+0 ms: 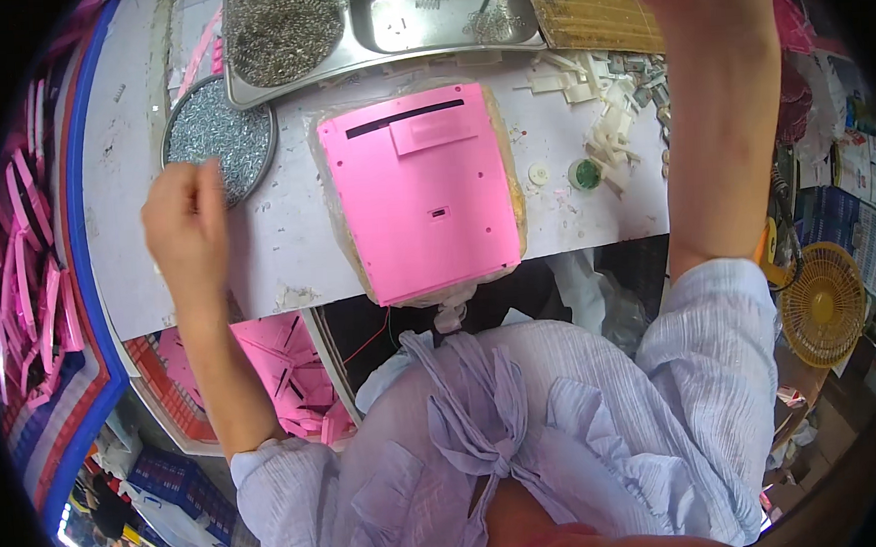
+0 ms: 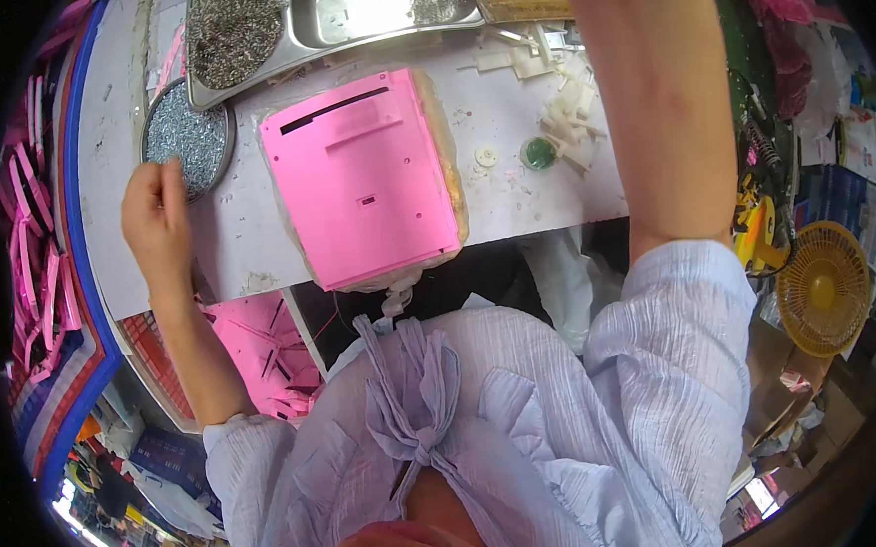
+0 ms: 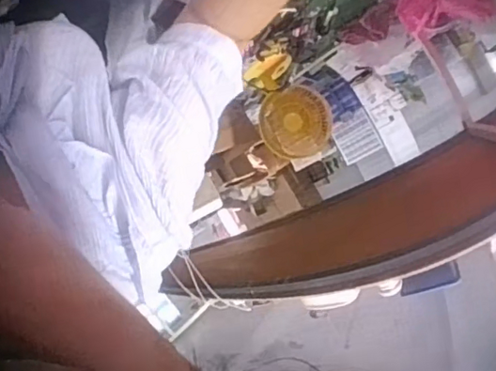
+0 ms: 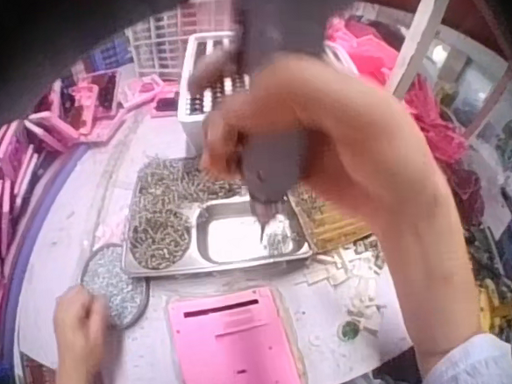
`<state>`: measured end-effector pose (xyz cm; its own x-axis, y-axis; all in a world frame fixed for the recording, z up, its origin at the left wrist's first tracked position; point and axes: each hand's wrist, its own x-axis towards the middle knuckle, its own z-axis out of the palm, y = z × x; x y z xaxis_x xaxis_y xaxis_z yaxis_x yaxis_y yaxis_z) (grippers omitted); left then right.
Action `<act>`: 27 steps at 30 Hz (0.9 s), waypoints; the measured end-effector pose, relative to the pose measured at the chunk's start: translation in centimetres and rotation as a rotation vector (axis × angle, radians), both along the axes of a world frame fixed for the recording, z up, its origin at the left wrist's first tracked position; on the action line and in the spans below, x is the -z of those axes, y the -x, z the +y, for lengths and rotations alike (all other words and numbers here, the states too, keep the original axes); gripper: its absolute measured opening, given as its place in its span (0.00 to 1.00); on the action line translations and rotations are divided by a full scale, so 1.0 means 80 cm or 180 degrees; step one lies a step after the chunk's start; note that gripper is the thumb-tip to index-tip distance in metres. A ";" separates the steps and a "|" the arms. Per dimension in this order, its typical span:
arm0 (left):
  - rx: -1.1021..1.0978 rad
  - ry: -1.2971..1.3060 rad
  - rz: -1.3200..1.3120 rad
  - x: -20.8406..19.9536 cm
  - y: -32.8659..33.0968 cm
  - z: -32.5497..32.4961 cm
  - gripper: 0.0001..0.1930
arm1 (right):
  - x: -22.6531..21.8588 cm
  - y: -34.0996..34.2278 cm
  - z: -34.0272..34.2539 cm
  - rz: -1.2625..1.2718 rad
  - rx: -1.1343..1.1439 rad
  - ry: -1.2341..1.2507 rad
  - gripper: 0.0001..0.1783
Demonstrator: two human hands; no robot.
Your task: Assemble a pink electronic toy by soldering wires and installing components.
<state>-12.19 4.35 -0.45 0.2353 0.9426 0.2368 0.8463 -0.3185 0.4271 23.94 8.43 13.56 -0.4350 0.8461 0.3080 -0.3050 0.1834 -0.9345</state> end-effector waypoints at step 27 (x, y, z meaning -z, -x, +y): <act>0.1841 0.0101 -0.1093 -0.034 -0.138 -0.106 0.07 | 0.064 0.023 -0.224 0.0432 0.0762 0.0111 0.18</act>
<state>-1.19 -4.13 2.25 0.6208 0.6951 0.3626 0.3575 -0.6626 0.6582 22.07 -9.51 8.40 -0.1780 0.9310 0.3188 -0.3797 0.2339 -0.8951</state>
